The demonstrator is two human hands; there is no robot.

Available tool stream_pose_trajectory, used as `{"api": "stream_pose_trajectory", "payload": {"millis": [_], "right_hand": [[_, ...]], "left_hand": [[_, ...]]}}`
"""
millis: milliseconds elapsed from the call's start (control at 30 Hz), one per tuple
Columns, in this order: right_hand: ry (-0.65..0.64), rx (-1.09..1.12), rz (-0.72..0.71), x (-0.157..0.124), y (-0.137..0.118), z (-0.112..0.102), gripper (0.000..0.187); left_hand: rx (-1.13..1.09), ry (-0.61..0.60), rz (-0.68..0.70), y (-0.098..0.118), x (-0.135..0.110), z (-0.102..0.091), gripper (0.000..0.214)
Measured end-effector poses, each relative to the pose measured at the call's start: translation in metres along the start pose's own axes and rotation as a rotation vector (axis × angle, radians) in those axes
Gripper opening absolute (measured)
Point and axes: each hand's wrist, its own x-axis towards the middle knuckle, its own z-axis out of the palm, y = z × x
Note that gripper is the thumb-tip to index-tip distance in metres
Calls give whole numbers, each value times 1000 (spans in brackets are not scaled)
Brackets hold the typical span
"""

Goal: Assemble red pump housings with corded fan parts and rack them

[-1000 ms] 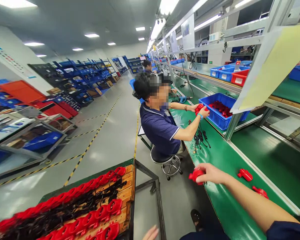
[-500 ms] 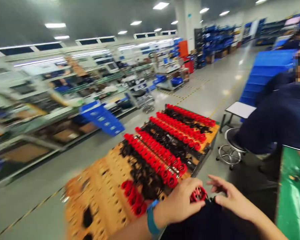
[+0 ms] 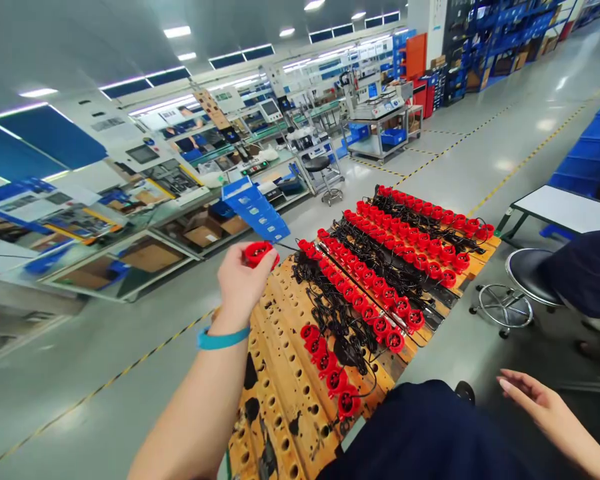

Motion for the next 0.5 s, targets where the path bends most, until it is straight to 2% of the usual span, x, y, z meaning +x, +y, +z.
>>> {"api": "stream_pose_trajectory", "payload": {"millis": [133, 233, 367, 500], "right_hand": [[56, -11, 93, -6, 26, -8, 60], [91, 5, 163, -7, 54, -12, 58], [103, 9, 216, -2, 93, -18, 56], [120, -51, 212, 0, 105, -22, 52]], "left_hand": [[-68, -309, -295, -85, -30, 31, 63], [-73, -447, -416, -137, -66, 53, 63], [-94, -566, -483, -183, -104, 64, 59], [-131, -620, -526, -209, -116, 65, 67]]}}
